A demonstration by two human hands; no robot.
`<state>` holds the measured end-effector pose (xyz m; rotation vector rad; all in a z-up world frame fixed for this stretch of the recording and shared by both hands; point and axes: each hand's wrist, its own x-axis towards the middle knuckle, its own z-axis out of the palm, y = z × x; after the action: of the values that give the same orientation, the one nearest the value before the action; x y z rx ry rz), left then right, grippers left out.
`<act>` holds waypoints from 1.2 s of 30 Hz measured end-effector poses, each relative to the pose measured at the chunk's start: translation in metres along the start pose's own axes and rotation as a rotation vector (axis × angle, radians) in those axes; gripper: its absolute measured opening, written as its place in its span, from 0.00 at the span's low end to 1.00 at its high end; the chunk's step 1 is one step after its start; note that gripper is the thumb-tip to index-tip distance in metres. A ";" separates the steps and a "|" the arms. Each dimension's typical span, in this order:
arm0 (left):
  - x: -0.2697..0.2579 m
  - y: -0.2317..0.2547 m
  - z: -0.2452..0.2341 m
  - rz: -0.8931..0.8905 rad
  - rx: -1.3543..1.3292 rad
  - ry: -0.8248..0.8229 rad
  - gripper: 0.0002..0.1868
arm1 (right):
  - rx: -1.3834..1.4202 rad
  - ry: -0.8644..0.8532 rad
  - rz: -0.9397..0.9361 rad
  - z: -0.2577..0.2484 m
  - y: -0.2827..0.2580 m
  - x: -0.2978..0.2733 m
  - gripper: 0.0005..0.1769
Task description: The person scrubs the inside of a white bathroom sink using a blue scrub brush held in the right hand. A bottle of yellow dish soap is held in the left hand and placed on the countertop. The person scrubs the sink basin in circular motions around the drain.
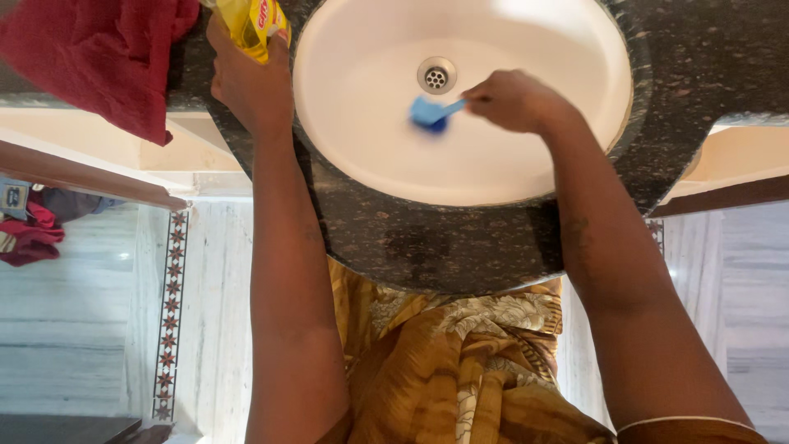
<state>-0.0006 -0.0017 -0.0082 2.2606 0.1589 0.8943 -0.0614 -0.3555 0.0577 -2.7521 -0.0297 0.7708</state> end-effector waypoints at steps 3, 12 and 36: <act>0.003 0.001 -0.001 -0.081 0.027 -0.037 0.41 | -0.216 0.461 0.197 -0.018 0.062 0.003 0.18; 0.001 0.001 -0.002 -0.065 0.034 -0.020 0.41 | 0.190 -0.022 -0.157 -0.007 -0.022 -0.031 0.14; 0.004 0.001 -0.003 -0.102 -0.029 -0.042 0.41 | -0.060 0.277 0.083 -0.033 0.050 -0.020 0.14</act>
<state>0.0003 0.0007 -0.0038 2.2217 0.2381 0.7906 -0.0642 -0.4143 0.0811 -2.9074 0.1198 0.4081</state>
